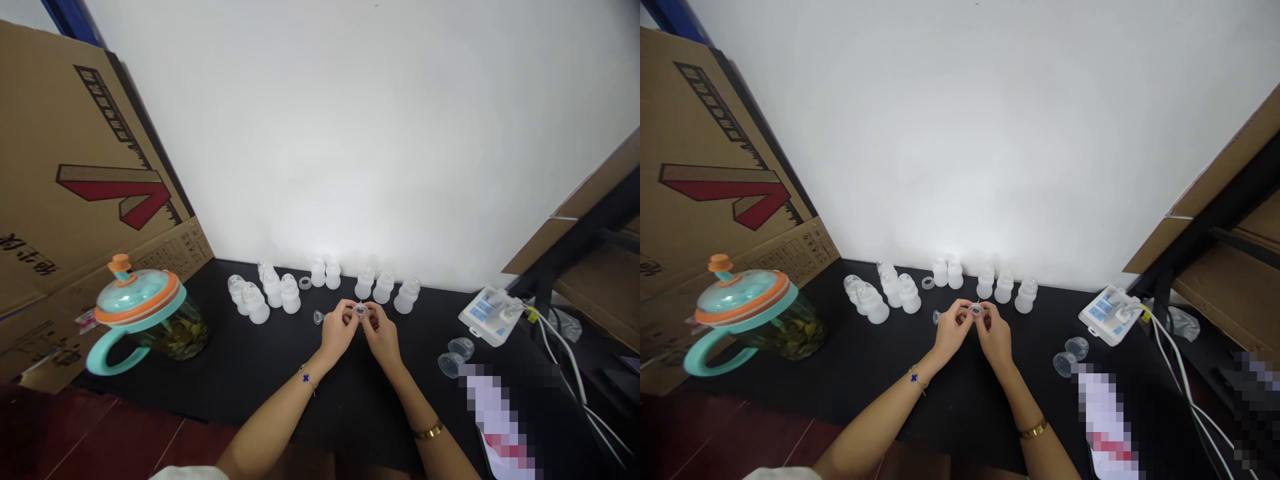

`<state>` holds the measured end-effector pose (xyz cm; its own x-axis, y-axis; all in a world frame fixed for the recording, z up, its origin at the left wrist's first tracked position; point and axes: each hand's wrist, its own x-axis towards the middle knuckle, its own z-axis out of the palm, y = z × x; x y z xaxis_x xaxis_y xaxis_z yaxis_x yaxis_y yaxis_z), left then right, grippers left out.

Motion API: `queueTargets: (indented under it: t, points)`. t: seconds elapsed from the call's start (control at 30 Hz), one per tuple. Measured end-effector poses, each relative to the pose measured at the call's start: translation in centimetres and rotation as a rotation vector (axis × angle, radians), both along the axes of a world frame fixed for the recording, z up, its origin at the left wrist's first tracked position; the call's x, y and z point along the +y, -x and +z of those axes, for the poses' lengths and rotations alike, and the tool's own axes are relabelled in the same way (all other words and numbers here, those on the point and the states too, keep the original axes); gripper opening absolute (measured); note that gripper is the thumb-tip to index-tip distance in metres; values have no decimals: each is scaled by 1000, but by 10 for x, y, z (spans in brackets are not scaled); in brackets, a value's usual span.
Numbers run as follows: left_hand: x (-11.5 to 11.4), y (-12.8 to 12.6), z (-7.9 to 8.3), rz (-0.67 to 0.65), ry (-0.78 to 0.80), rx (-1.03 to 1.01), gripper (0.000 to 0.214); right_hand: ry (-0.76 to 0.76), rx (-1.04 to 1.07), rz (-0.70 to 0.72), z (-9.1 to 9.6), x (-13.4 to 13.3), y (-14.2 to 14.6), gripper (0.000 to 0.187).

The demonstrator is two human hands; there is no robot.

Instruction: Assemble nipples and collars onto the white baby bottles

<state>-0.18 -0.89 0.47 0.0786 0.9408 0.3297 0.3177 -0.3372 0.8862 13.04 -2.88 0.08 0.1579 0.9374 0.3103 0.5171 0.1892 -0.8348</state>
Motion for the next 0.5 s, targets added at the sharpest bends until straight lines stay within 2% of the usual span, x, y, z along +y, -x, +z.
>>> queueTargets:
  t: [0.5]
  points:
    - [-1,-1,1,-1,-4,6,13,-4,27,-7,2,-1,-1,36]
